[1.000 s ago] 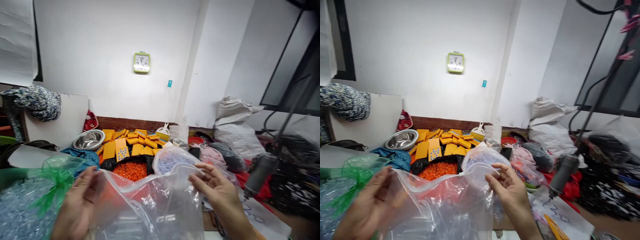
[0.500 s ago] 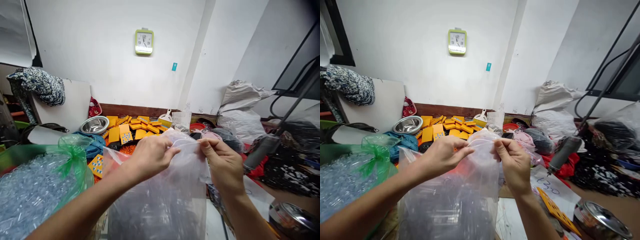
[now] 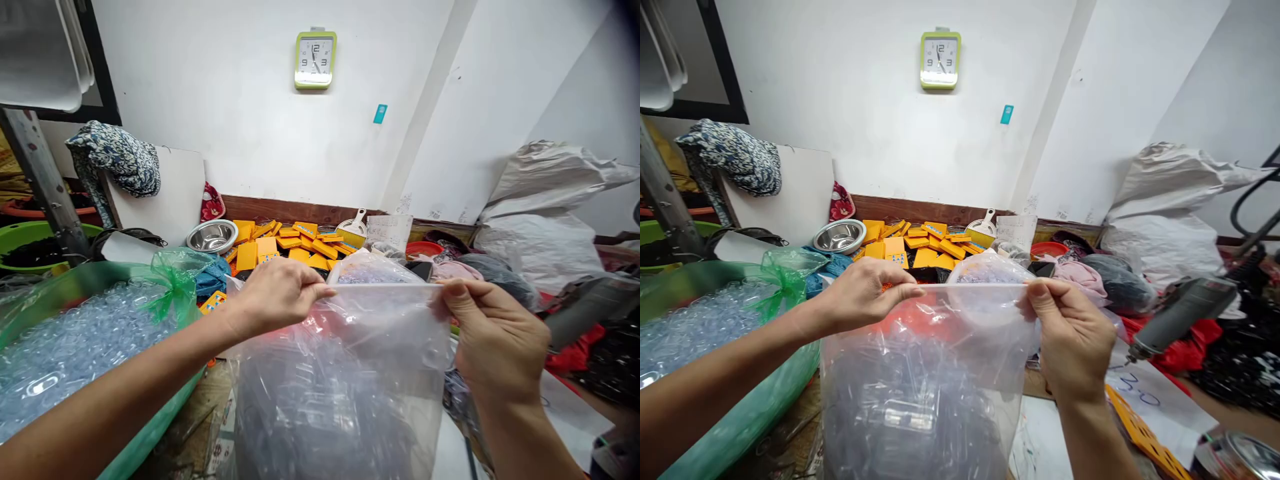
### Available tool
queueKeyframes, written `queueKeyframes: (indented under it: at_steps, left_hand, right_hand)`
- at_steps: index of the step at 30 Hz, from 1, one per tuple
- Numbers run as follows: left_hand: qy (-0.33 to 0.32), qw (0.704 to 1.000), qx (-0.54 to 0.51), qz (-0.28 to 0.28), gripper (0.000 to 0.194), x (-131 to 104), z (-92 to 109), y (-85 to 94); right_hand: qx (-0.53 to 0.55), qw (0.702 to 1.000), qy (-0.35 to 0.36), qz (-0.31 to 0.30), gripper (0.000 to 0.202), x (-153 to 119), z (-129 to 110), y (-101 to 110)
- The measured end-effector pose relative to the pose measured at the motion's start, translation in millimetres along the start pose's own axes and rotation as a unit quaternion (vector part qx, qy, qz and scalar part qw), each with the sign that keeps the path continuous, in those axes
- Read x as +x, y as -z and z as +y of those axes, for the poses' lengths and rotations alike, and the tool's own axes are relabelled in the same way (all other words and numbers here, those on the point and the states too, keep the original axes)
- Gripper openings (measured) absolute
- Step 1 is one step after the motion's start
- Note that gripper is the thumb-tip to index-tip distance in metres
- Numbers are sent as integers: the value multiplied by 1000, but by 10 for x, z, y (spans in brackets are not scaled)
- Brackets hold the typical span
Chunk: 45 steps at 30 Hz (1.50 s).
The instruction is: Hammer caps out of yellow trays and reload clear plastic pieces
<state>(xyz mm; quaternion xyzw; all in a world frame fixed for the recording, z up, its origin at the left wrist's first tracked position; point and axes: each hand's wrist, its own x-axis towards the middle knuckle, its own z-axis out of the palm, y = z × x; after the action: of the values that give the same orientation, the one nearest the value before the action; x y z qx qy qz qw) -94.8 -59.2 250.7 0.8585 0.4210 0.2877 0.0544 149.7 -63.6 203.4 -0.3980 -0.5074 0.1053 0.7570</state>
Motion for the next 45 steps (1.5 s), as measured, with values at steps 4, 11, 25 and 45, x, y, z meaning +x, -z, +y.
queueKeyframes:
  at_steps: [4,11,25,45]
  left_hand:
    - [50,998,26,18,24,-217,-258,172]
    - [137,985,33,102,28,-549,-638,478]
    - [54,992,41,107,28,-357,-634,247]
    - [218,800,-365,423,91,-1495,-615,-659]
  right_hand:
    - [2,1000,-16,14,19,17,82,39]
    - [-57,997,-55,3,28,97,245,48]
    - [-245,848,321,-344,34,-150,-131,-558]
    - [-209,895,274,-283,37,-404,-270,-892]
